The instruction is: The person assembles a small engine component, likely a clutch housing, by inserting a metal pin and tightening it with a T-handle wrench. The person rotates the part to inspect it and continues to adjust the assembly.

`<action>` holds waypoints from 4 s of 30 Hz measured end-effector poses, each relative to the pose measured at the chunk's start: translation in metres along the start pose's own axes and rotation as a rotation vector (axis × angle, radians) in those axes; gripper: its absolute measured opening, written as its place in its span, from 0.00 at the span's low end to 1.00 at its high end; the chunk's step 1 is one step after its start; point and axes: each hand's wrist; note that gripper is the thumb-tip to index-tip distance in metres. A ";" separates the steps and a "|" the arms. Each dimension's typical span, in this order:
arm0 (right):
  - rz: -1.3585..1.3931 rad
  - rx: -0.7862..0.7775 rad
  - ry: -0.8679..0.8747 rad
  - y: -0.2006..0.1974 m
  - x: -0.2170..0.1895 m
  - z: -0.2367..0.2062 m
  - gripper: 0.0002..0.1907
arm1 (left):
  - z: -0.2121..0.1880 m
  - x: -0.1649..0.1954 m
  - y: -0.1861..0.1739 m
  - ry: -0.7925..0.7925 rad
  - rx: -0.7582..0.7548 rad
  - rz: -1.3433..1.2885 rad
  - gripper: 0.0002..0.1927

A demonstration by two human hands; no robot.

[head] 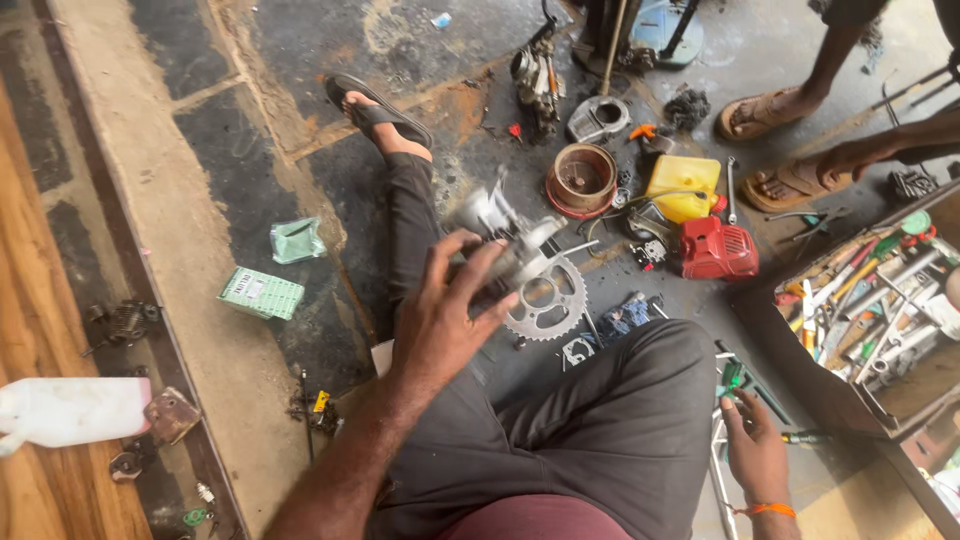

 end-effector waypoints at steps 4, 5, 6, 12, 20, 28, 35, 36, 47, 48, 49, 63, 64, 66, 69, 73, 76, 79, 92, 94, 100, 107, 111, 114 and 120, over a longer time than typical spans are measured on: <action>-0.110 0.025 -0.122 0.002 -0.020 -0.004 0.31 | 0.021 -0.020 -0.075 0.335 0.233 0.571 0.40; -0.127 0.039 -0.133 0.004 -0.023 -0.005 0.32 | 0.019 -0.023 -0.093 0.318 0.238 0.573 0.42; -0.143 0.053 -0.142 0.007 -0.025 -0.006 0.32 | 0.015 -0.024 -0.109 0.300 0.240 0.575 0.43; -0.254 0.079 -0.193 0.024 -0.032 -0.007 0.31 | -0.010 -0.017 -0.160 0.309 0.402 0.618 0.41; -0.304 0.104 -0.170 0.029 -0.053 -0.006 0.32 | -0.008 -0.025 -0.198 0.670 0.521 0.832 0.41; -0.375 0.254 -0.331 0.030 -0.060 -0.003 0.27 | -0.014 0.032 -0.185 0.043 0.507 -0.007 0.40; 0.049 0.057 -0.704 0.017 -0.185 -0.069 0.17 | -0.037 0.070 -0.113 -0.245 0.182 -0.883 0.33; 0.035 0.037 -0.793 0.014 -0.208 -0.081 0.18 | -0.039 0.071 -0.102 -0.250 0.159 -0.957 0.33; -0.163 -0.036 -1.047 0.044 -0.312 -0.110 0.13 | -0.057 0.081 -0.023 -0.300 0.158 -0.636 0.33; -0.154 -0.033 -1.036 0.047 -0.310 -0.108 0.13 | -0.057 0.081 -0.020 -0.291 0.171 -0.585 0.34; -0.146 -0.033 -1.026 0.050 -0.308 -0.105 0.13 | -0.056 0.081 -0.017 -0.325 0.160 -0.595 0.35; -0.109 -0.054 -0.993 0.062 -0.296 -0.088 0.11 | -0.056 0.079 -0.003 -0.375 0.128 -0.542 0.34; -0.080 -0.091 -0.964 0.061 -0.295 -0.084 0.11 | -0.055 0.077 -0.003 -0.361 0.144 -0.566 0.34; 0.013 -0.184 -0.919 0.057 -0.293 -0.076 0.11 | -0.056 0.073 -0.004 -0.340 0.172 -0.613 0.32; 0.125 -0.304 -0.858 0.048 -0.298 -0.061 0.09 | -0.058 0.063 -0.003 -0.380 0.139 -0.856 0.31; -0.061 -0.275 -0.951 0.050 -0.325 -0.030 0.09 | -0.069 0.048 0.001 -0.571 0.056 -1.242 0.33; -0.150 -0.262 -1.055 0.072 -0.335 -0.007 0.31 | -0.082 0.041 0.003 -0.655 0.009 -1.329 0.35; -0.010 -0.343 -1.017 0.085 -0.311 0.005 0.31 | -0.090 0.034 0.002 -0.688 0.016 -1.330 0.37; -0.823 0.075 -0.438 0.040 -0.036 0.035 0.40 | -0.090 0.024 -0.015 -0.509 0.043 -1.339 0.38; -0.783 0.005 -0.350 0.031 -0.025 0.020 0.38 | -0.089 0.026 -0.013 -0.494 0.027 -1.342 0.38; 0.406 -0.646 -0.340 0.029 -0.108 -0.031 0.31 | -0.079 0.044 -0.013 -0.408 -0.065 -1.291 0.37; 0.676 -0.875 -0.485 0.029 -0.193 -0.077 0.39 | -0.074 0.081 -0.045 -0.273 -0.139 -1.008 0.37; 0.708 -0.828 -0.428 0.024 -0.195 -0.085 0.39 | -0.077 0.094 -0.062 -0.299 -0.150 -1.057 0.38; 0.721 -0.819 -0.445 0.022 -0.191 -0.087 0.38 | -0.074 0.098 -0.065 -0.335 -0.178 -1.094 0.39; 0.720 -0.792 -0.432 0.023 -0.193 -0.087 0.38 | -0.067 0.094 -0.053 -0.362 -0.199 -1.160 0.37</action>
Point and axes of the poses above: each hand's wrist, its own z-axis towards the middle knuckle, its own y-axis out of the palm, x = y × z, and after that the axes turned 9 degrees about -x, right-handed
